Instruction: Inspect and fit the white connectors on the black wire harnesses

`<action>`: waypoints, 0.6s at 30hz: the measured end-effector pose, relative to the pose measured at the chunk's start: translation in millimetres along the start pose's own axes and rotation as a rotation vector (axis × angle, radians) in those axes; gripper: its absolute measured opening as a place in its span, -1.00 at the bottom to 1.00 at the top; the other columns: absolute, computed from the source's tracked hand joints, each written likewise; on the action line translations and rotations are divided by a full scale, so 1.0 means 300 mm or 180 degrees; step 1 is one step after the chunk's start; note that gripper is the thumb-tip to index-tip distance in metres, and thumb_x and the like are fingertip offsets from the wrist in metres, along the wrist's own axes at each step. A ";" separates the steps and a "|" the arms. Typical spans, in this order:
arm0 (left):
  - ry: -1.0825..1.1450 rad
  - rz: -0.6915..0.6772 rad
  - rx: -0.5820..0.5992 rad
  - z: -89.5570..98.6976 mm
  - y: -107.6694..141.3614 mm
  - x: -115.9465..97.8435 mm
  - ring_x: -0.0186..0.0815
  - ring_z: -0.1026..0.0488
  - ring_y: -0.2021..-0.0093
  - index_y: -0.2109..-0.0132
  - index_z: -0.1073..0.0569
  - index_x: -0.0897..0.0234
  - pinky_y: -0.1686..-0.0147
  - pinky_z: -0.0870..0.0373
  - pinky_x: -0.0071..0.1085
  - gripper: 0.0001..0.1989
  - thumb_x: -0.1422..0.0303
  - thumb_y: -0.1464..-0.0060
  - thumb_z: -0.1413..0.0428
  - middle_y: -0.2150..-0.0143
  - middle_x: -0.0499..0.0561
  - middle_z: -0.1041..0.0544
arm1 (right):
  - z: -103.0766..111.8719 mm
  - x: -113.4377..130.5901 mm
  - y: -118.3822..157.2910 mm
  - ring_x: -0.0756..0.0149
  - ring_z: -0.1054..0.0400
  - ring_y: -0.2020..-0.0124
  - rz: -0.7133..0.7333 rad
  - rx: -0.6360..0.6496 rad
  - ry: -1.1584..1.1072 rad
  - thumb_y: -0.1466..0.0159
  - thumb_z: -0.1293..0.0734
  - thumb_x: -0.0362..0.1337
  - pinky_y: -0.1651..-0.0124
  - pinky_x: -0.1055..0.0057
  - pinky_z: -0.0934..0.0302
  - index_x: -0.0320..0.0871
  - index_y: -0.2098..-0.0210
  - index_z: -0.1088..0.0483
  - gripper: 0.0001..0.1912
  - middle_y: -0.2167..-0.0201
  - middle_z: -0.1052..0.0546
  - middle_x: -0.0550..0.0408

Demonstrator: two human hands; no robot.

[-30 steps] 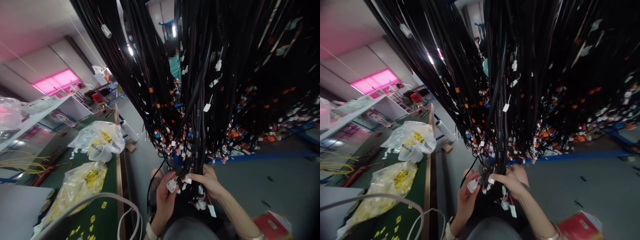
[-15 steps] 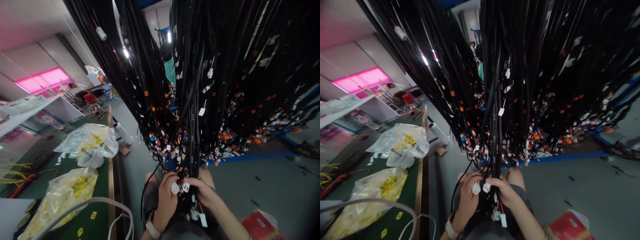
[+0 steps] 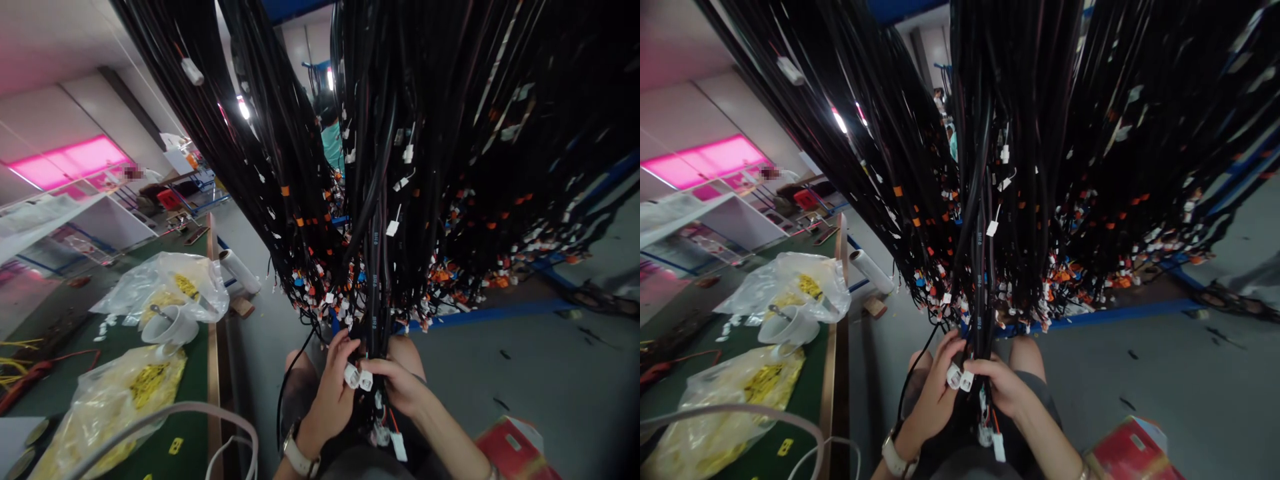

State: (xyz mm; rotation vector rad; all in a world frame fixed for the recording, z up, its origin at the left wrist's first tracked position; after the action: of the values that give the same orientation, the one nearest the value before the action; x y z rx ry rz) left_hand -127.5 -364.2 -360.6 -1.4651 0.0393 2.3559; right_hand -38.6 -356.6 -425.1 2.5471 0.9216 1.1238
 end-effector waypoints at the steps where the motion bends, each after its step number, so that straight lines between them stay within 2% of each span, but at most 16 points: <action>1: -0.0020 -0.0038 0.0033 0.002 0.002 -0.004 -0.21 0.05 -0.39 -0.25 -0.23 0.12 -0.36 0.08 -0.10 -0.43 0.62 -0.12 0.11 -0.39 0.06 -0.04 | -0.002 -0.002 -0.001 0.23 -0.48 0.37 0.0006 0.0011 -0.0011 0.06 -0.52 -0.24 0.16 0.33 -0.29 -0.21 0.28 -0.56 -0.67 0.38 -0.62 0.02; 6: -0.0073 -0.0087 0.0108 0.006 0.020 -0.002 -0.19 0.04 -0.40 -0.26 -0.21 0.09 -0.35 0.03 -0.09 -0.50 0.52 -0.21 0.09 -0.41 0.08 0.01 | -0.029 -0.002 0.000 0.24 -0.48 0.31 0.0055 -0.0009 -0.0082 0.06 -0.55 -0.20 0.14 0.34 -0.28 -0.21 0.21 -0.55 -0.58 0.30 -0.62 0.00; 9: -0.0242 -0.0093 0.0081 0.001 0.029 -0.005 -0.15 0.07 -0.41 -0.30 -0.15 0.13 -0.34 0.01 -0.07 -0.48 0.48 -0.21 0.07 -0.43 0.12 0.05 | -0.047 0.003 -0.002 0.29 -0.44 0.37 0.0176 -0.0150 -0.0105 0.05 -0.54 -0.16 0.22 0.39 -0.26 -0.21 0.27 -0.55 -0.62 0.38 -0.60 0.04; 14: -0.0945 -0.0091 -0.0163 -0.005 0.039 -0.011 -0.08 0.16 -0.42 -0.35 -0.04 0.17 -0.33 0.04 0.01 -0.36 0.57 -0.14 0.10 -0.44 0.16 0.13 | -0.053 0.005 -0.006 0.37 -0.33 0.53 0.0400 -0.0602 -0.0143 0.06 -0.53 -0.11 0.39 0.44 -0.17 -0.21 0.44 -0.50 -0.68 0.58 -0.50 0.15; 18: -0.1328 -0.0118 -0.0364 0.006 0.042 -0.007 -0.07 0.18 -0.42 -0.37 0.05 0.20 -0.32 0.03 0.03 -0.30 0.60 -0.11 0.11 -0.44 0.21 0.15 | -0.070 0.012 -0.002 0.34 -0.34 0.51 0.0496 -0.0758 -0.0193 0.04 -0.52 -0.09 0.36 0.42 -0.19 -0.21 0.36 -0.50 -0.65 0.58 -0.49 0.15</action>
State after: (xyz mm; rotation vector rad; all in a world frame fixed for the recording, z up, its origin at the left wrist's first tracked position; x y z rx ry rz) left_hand -132.3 -376.3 -360.1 -0.9812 -0.2308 2.6187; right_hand -52.2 -355.1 -408.5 2.4739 0.5460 1.1163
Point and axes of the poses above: each hand's wrist, its own y-axis away from the middle knuckle, its own z-axis out of the back of the hand, x = y × z, the point moved 9 cm from there along -y, towards the middle knuckle
